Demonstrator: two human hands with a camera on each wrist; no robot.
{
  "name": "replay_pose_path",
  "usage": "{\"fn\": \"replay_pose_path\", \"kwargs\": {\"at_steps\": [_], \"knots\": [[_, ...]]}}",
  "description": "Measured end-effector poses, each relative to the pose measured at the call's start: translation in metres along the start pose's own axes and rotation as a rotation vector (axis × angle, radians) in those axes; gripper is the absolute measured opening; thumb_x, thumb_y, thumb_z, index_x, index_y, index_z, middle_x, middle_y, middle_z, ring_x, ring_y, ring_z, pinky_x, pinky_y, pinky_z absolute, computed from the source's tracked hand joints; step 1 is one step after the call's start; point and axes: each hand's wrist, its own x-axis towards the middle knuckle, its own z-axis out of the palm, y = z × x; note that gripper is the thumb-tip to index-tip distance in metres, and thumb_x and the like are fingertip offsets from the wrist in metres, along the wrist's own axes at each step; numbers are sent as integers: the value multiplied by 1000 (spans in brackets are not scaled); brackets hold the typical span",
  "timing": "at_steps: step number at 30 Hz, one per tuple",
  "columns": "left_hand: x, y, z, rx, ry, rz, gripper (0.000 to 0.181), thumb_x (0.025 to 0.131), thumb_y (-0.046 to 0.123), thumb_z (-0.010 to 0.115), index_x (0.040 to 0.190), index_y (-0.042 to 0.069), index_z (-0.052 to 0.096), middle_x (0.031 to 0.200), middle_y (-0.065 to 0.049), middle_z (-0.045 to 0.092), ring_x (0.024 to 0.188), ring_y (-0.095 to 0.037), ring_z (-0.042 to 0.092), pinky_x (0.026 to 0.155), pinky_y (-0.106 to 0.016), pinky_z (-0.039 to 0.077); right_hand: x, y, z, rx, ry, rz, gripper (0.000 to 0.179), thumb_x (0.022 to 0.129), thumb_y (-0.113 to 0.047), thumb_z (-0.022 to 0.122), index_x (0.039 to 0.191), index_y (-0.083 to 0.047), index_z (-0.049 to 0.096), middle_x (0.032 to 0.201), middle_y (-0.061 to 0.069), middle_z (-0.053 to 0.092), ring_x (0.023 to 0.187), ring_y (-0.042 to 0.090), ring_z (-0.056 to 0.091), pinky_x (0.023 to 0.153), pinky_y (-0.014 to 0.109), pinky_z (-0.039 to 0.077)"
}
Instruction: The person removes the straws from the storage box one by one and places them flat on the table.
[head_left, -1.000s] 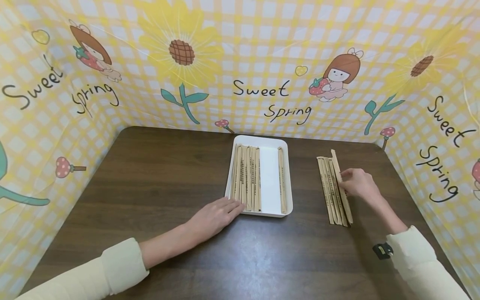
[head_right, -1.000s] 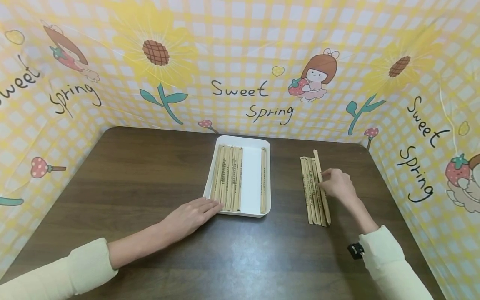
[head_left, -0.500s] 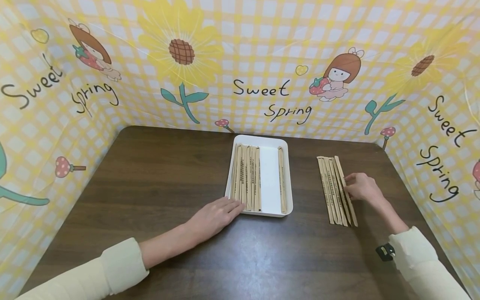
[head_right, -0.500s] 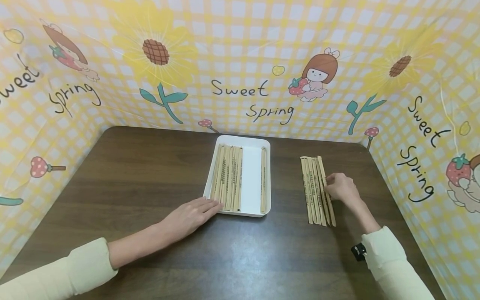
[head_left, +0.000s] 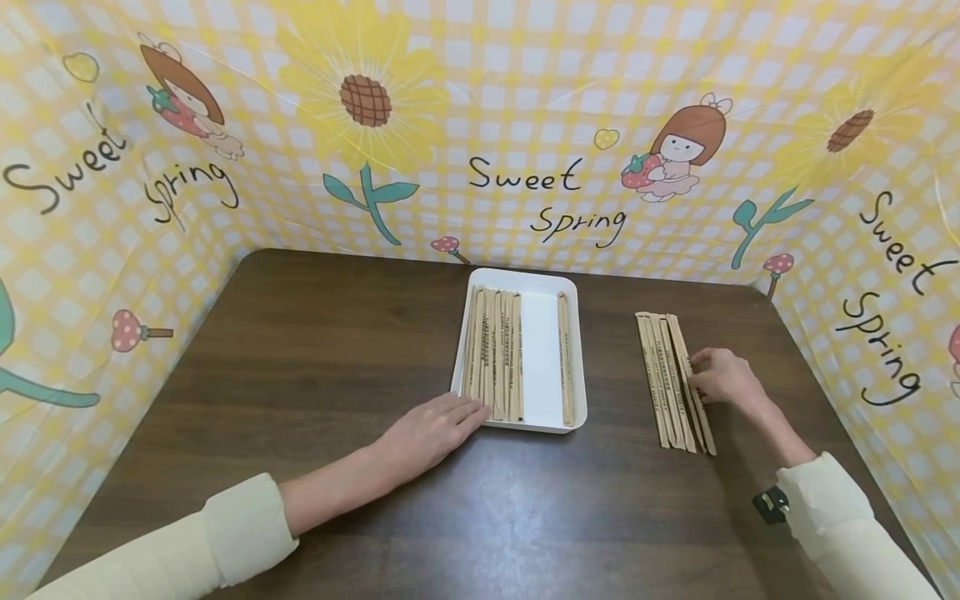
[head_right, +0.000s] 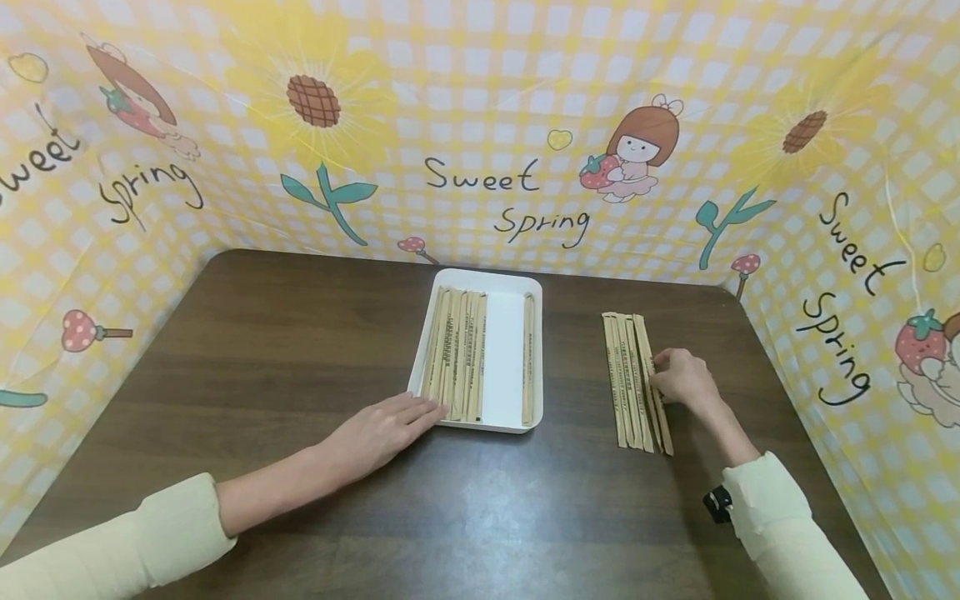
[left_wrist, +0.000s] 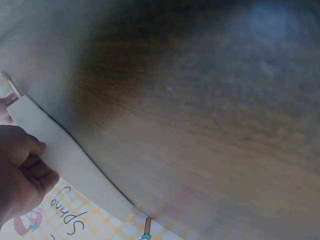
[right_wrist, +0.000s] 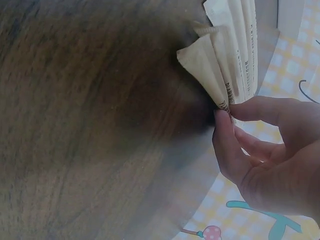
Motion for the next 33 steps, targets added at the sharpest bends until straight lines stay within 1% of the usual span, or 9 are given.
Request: {"fn": "replay_pose_path", "kwargs": {"at_steps": [3,8,13,19,21,23,26,28,33], "knots": [[0,0,0,3,-2,1,41,89,-2,69,129,-2,62,125,-15,65,117,-26,61,100,-37,48,1,2,0,5,8,2,46,88,-8,58,129,13,52,82,15,69,64,20,70,61,35,59],[1,-1,-1,-1,3,-2,40,90,-2,68,130,-2,63,124,-15,66,116,-27,62,101,-37,48,4,4,0,23,28,-13,47,87,-9,59,127,14,54,80,14,69,62,19,70,60,34,59],[1,-2,-2,-3,4,-4,41,90,-2,68,130,-1,62,124,-15,66,116,-27,62,101,-38,48,3,5,0,24,35,-20,47,89,-11,60,128,14,54,86,20,69,63,20,70,60,34,59],[1,-2,-2,-4,9,-9,42,89,-2,69,130,-1,62,123,-15,66,116,-27,62,100,-38,48,-1,4,-3,9,22,-9,48,95,-15,60,131,15,51,99,30,67,67,23,72,65,40,59],[1,-2,-2,0,10,-7,42,89,-2,69,130,-1,63,123,-15,66,115,-26,62,100,-38,48,-3,3,-3,-10,33,-24,48,95,-16,60,130,16,50,103,32,66,68,25,72,67,44,59],[1,-2,-2,3,12,-6,42,88,-2,69,129,-1,63,123,-15,66,115,-27,62,99,-38,49,-4,1,-5,-40,56,-50,48,96,-17,59,129,16,50,103,32,67,68,25,71,66,45,58],[1,-1,0,9,15,-4,41,87,-2,69,128,-1,64,122,-15,67,114,-26,62,99,-37,49,-7,-8,-6,-79,109,-110,46,95,-18,59,127,16,53,104,31,67,69,25,69,63,44,55],[1,-1,0,10,17,-4,41,87,-2,70,127,-2,64,122,-15,67,114,-26,62,99,-37,49,-9,-20,-6,-81,126,-150,45,95,-17,59,126,15,54,104,30,67,71,25,68,61,41,54],[0,0,0,17,13,-1,41,87,-2,70,128,-2,64,122,-15,67,114,-26,62,99,-37,49,-16,-60,0,-46,113,-226,42,93,-13,59,128,11,58,105,28,69,75,26,70,57,34,53]]}}
